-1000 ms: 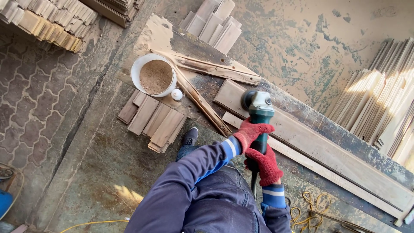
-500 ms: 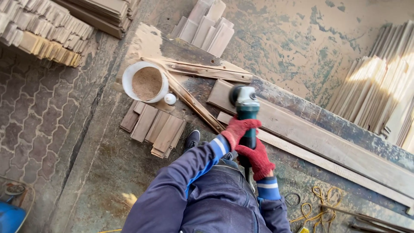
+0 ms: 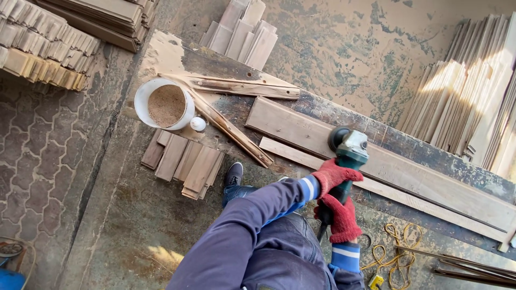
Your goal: Sanding a long piece of wood using a handheld angle grinder with a sanding attachment.
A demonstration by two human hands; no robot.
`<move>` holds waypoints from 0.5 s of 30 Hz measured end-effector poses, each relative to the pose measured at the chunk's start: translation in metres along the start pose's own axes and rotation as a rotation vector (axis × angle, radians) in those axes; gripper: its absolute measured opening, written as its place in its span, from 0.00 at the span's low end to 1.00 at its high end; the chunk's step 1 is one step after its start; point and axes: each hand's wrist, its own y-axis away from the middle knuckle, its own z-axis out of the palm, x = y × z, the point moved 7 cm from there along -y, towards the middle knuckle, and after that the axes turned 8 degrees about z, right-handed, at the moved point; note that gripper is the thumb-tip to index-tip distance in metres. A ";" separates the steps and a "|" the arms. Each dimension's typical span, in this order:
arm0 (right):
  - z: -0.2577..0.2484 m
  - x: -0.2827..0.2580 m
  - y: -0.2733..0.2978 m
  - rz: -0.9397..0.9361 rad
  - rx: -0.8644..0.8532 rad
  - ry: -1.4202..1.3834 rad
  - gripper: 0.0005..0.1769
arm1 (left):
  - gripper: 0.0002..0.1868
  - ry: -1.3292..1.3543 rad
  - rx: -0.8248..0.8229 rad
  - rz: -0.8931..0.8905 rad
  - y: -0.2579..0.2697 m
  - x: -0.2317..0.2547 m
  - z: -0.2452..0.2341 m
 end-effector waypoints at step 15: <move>0.157 -0.015 -0.002 -0.074 -0.097 0.257 0.30 | 0.35 0.435 0.397 0.236 0.017 0.011 -0.168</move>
